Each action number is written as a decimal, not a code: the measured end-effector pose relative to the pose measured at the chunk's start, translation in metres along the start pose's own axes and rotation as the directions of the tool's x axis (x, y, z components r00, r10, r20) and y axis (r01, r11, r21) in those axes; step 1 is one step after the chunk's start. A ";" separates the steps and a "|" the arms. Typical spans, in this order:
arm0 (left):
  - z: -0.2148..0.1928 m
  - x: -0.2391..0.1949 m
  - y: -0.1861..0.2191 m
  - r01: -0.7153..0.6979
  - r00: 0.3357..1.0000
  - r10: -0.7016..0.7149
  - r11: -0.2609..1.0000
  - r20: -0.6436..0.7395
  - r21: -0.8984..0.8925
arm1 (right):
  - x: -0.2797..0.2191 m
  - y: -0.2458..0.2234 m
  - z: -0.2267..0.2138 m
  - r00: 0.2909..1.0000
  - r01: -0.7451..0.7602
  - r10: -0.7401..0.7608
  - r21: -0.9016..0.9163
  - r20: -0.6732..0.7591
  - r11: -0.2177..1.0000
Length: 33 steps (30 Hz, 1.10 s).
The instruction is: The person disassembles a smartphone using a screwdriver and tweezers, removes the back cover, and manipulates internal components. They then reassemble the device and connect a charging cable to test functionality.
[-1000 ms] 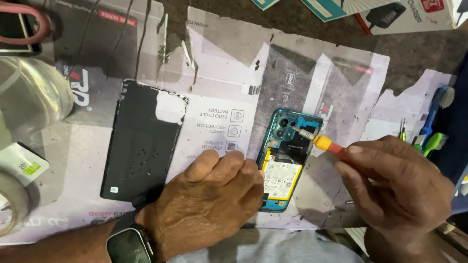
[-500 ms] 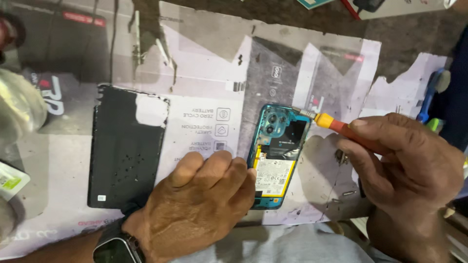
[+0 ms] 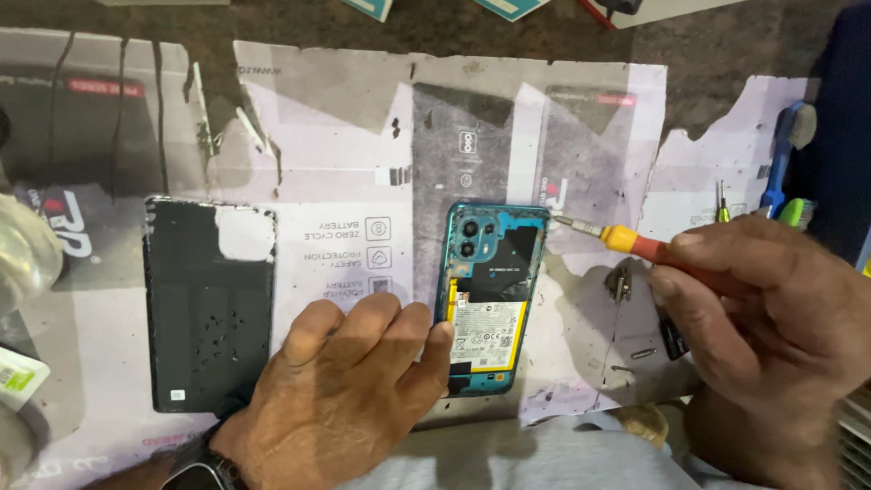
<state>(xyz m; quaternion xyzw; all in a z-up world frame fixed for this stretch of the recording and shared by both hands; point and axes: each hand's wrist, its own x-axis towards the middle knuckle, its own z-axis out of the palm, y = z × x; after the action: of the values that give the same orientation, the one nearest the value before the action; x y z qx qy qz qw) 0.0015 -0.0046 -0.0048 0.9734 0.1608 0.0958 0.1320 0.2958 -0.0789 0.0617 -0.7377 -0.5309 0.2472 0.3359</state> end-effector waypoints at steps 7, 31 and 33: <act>-0.002 -0.002 -0.002 -0.010 1.000 0.009 0.991 -0.008 -0.132 | 0.016 0.006 0.001 0.951 0.288 -0.270 -0.106 0.151 0.952; -0.009 0.006 -0.007 0.001 0.998 -0.019 0.966 -0.064 -0.259 | 0.003 0.015 0.000 0.969 0.243 -0.242 -0.003 0.052 0.970; -0.014 0.007 -0.009 0.003 0.990 -0.060 0.916 -0.128 -0.402 | -0.003 0.012 -0.002 0.975 0.211 -0.212 0.025 0.060 0.977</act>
<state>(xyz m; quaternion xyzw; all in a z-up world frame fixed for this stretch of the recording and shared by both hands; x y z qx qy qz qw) 0.0021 0.0088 0.0069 0.9141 0.1621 0.1914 0.3186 0.3037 -0.0847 0.0543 -0.6657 -0.6143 0.2377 0.3507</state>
